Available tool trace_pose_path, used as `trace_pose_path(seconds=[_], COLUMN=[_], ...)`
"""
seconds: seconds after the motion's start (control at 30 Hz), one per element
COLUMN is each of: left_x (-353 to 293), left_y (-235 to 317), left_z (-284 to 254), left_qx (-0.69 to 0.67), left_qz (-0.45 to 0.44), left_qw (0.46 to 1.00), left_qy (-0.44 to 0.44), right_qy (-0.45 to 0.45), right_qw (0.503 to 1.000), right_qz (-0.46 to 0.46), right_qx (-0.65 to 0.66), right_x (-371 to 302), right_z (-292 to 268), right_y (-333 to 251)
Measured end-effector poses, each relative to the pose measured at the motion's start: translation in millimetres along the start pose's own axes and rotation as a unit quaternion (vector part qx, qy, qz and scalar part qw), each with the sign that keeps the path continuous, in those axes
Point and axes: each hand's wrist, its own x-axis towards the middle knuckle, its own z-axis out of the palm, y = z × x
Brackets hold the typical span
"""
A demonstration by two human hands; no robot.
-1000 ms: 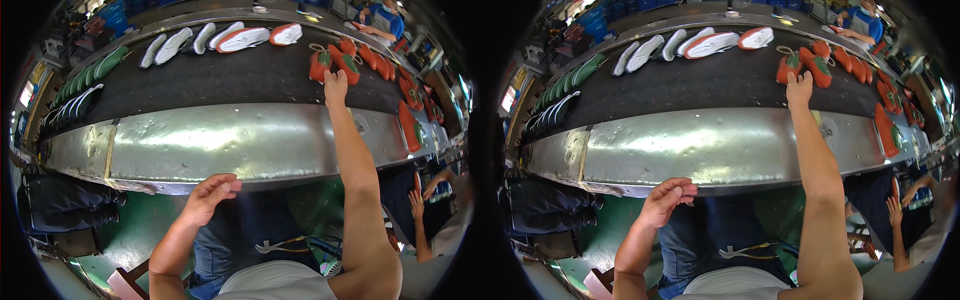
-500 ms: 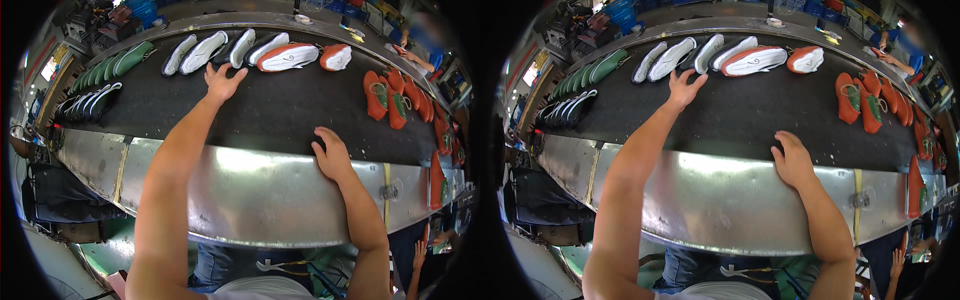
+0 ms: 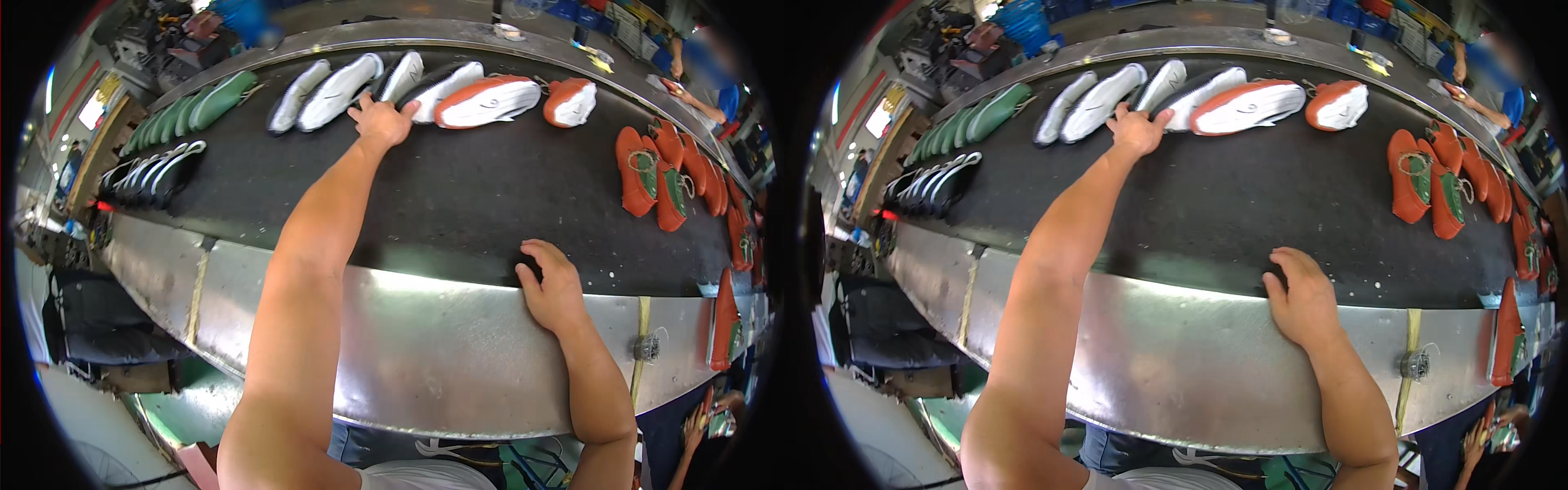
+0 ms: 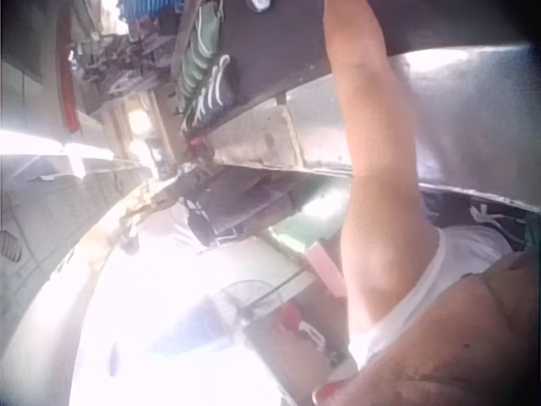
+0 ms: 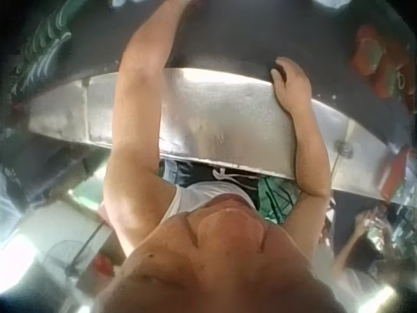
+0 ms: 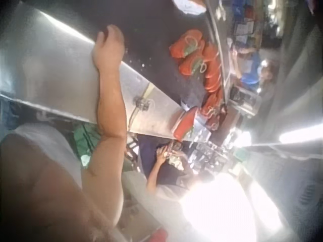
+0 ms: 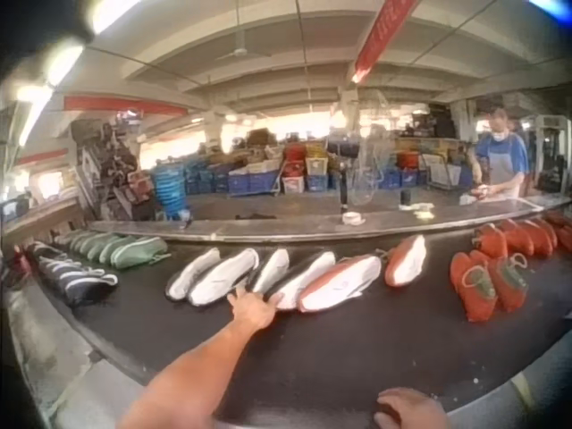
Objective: Using lasting pliers and a hammer to pull and secure the shoe upper onto the last and trim excess material.
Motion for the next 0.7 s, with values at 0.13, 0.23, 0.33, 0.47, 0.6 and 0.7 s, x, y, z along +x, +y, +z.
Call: trace_pose_path(seconds=[0.13, 0.23, 0.33, 0.47, 0.6, 0.7], left_x=[-43, -77, -101, -193, -306, -372], left_y=[-37, -64, -129, -158, -171, -158], left_z=[-38, -65, -119, -209, -281, -316], left_qx=[0.039, 0.022, -0.018, -0.006, 0.004, -0.013], left_qz=[0.011, 0.049, 0.090, 0.091, 0.174, 0.124], left_qw=[0.999, 0.999, 0.995, 0.996, 0.985, 0.992], left_qy=[-0.009, 0.008, 0.044, -0.022, -0.015, -0.028], right_qy=[-0.004, 0.002, 0.008, 0.008, 0.023, 0.015], right_qw=[1.000, 1.000, 1.000, 1.000, 0.997, 0.992], right_qz=[-0.004, -0.009, -0.008, -0.010, -0.062, -0.106], right_qx=[0.000, -0.004, 0.014, -0.001, -0.035, -0.069], right_x=[1, -1, 0, -3, -6, -2], right_z=[4, 6, 12, 7, 14, 23], right_y=[-6, -7, -15, -18, -18, -38])
